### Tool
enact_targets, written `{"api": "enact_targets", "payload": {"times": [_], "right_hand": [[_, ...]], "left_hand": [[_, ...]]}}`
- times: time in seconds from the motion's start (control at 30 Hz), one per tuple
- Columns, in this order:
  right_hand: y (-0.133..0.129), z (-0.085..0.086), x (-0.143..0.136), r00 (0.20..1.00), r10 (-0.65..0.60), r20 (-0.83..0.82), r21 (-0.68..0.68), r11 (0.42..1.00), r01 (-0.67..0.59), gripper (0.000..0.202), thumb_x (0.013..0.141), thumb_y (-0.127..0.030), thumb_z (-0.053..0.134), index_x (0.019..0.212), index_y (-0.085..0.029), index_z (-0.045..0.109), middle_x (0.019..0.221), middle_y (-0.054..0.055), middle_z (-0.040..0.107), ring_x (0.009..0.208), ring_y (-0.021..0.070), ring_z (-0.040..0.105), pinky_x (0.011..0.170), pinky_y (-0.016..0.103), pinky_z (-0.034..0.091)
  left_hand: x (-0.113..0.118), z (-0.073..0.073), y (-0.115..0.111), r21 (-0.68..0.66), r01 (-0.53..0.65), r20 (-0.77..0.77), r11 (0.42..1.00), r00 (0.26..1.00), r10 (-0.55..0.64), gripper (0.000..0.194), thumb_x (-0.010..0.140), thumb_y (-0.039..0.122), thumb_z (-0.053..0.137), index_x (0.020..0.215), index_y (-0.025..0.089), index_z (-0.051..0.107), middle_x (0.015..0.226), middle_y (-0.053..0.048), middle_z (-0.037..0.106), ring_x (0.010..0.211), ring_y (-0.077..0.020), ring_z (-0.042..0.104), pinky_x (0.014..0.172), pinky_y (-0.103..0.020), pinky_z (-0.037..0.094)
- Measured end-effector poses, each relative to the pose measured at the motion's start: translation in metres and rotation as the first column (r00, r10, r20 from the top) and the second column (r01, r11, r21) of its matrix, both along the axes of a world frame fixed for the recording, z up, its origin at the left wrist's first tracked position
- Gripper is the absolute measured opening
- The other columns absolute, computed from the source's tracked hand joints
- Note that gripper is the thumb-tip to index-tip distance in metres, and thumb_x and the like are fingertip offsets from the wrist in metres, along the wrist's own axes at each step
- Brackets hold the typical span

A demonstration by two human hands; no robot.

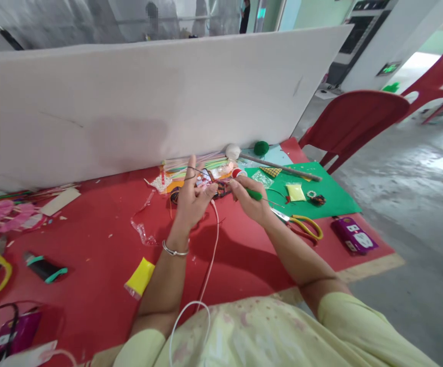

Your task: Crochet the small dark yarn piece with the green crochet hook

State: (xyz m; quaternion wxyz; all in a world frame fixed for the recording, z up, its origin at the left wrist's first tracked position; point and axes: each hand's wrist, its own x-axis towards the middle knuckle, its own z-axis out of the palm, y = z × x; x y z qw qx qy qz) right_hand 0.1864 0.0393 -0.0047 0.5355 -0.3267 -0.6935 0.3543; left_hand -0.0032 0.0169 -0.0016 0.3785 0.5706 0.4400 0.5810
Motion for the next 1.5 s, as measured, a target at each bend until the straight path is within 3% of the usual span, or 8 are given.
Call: {"api": "enact_targets", "payload": {"times": [0.07, 0.17, 0.3, 0.63, 0.97, 1.2, 1.3, 1.5], "right_hand": [[-0.003, -0.003, -0.005, 0.999, 0.036, -0.005, 0.022, 0.999, -0.036, 0.039, 0.105, -0.047, 0.058, 0.081, -0.019, 0.069, 0.07, -0.001, 0.061, 0.063, 0.0105, 0.053, 0.061, 0.027, 0.041], [-0.005, -0.01, -0.012, 0.997, 0.063, -0.038, 0.069, 0.996, -0.06, 0.033, 0.105, -0.044, 0.058, 0.087, -0.02, 0.071, 0.076, 0.0, 0.066, 0.068, 0.0115, 0.058, 0.065, 0.027, 0.045], [-0.004, -0.019, -0.018, 0.998, 0.032, -0.052, 0.146, 0.989, -0.025, 0.027, 0.105, -0.042, 0.059, 0.094, -0.021, 0.071, 0.078, 0.0, 0.067, 0.07, 0.0128, 0.061, 0.068, 0.028, 0.049], [-0.001, -0.03, -0.024, 0.995, -0.1, -0.029, 0.499, 0.861, 0.101, 0.017, 0.104, -0.039, 0.06, 0.106, -0.025, 0.07, 0.091, 0.005, 0.073, 0.086, 0.0189, 0.069, 0.078, 0.034, 0.057], [0.001, -0.026, -0.021, 1.0, 0.021, 0.009, 0.374, 0.927, -0.022, 0.038, 0.102, -0.059, 0.056, 0.103, -0.024, 0.071, 0.091, 0.006, 0.073, 0.086, 0.0192, 0.071, 0.08, 0.036, 0.06], [0.002, -0.018, -0.014, 0.957, -0.288, -0.041, 0.564, 0.784, 0.26, 0.03, 0.089, -0.042, 0.081, 0.115, -0.028, 0.077, 0.105, 0.008, 0.075, 0.093, 0.022, 0.072, 0.079, 0.037, 0.06], [0.003, -0.017, -0.013, 0.978, -0.204, -0.05, 0.539, 0.818, 0.198, 0.03, 0.086, -0.032, 0.086, 0.114, -0.03, 0.077, 0.095, 0.003, 0.079, 0.079, 0.0169, 0.073, 0.073, 0.031, 0.059], [-0.005, -0.012, -0.021, 0.994, -0.082, -0.069, 0.363, 0.926, 0.102, 0.016, 0.091, -0.029, 0.08, 0.107, -0.028, 0.079, 0.098, 0.004, 0.082, 0.09, 0.0189, 0.077, 0.085, 0.035, 0.062]], "left_hand": [[0.01, 0.0, -0.002, -0.041, 0.104, 0.222, 0.994, 0.971, -0.092, 0.113, 0.079, 0.041, 0.091, 0.168, 0.046, 0.023, 0.143, -0.013, 0.068, 0.075, -0.014, 0.07, 0.068, -0.027, 0.057], [0.02, 0.002, -0.004, -0.069, 0.106, 0.423, 0.992, 0.904, -0.067, 0.132, 0.071, 0.031, 0.096, 0.171, 0.039, 0.01, 0.103, -0.005, 0.079, 0.069, -0.0132, 0.07, 0.064, -0.023, 0.055], [0.02, 0.006, -0.007, -0.072, 0.018, 0.461, 0.997, 0.887, 0.017, 0.131, 0.072, 0.022, 0.094, 0.172, 0.032, 0.01, 0.082, 0.003, 0.075, 0.067, -0.0123, 0.069, 0.063, -0.02, 0.053], [0.014, 0.016, -0.015, -0.066, -0.002, 0.403, 0.998, 0.915, 0.029, 0.122, 0.073, 0.018, 0.091, 0.171, 0.032, 0.02, 0.074, 0.006, 0.073, 0.06, -0.0103, 0.065, 0.056, -0.018, 0.05], [0.01, 0.014, -0.012, -0.078, 0.037, 0.488, 0.996, 0.873, 0.006, 0.124, 0.071, 0.017, 0.092, 0.17, 0.034, 0.021, 0.089, 0.002, 0.079, 0.069, -0.0133, 0.074, 0.062, -0.022, 0.057], [0.009, 0.012, -0.011, -0.131, 0.026, 0.525, 0.991, 0.85, 0.047, 0.123, 0.068, 0.017, 0.095, 0.169, 0.031, 0.027, 0.077, 0.005, 0.076, 0.049, -0.0073, 0.06, 0.043, -0.016, 0.037], [0.009, 0.012, -0.01, -0.136, 0.029, 0.522, 0.99, 0.852, 0.046, 0.12, 0.067, 0.018, 0.096, 0.168, 0.032, 0.032, 0.081, 0.003, 0.077, 0.048, -0.0063, 0.057, 0.04, -0.016, 0.034], [0.013, 0.013, -0.01, -0.129, 0.026, 0.541, 0.991, 0.84, 0.049, 0.115, 0.067, 0.021, 0.097, 0.164, 0.032, 0.038, 0.093, -0.002, 0.08, 0.056, -0.0086, 0.062, 0.044, -0.017, 0.039]]}}
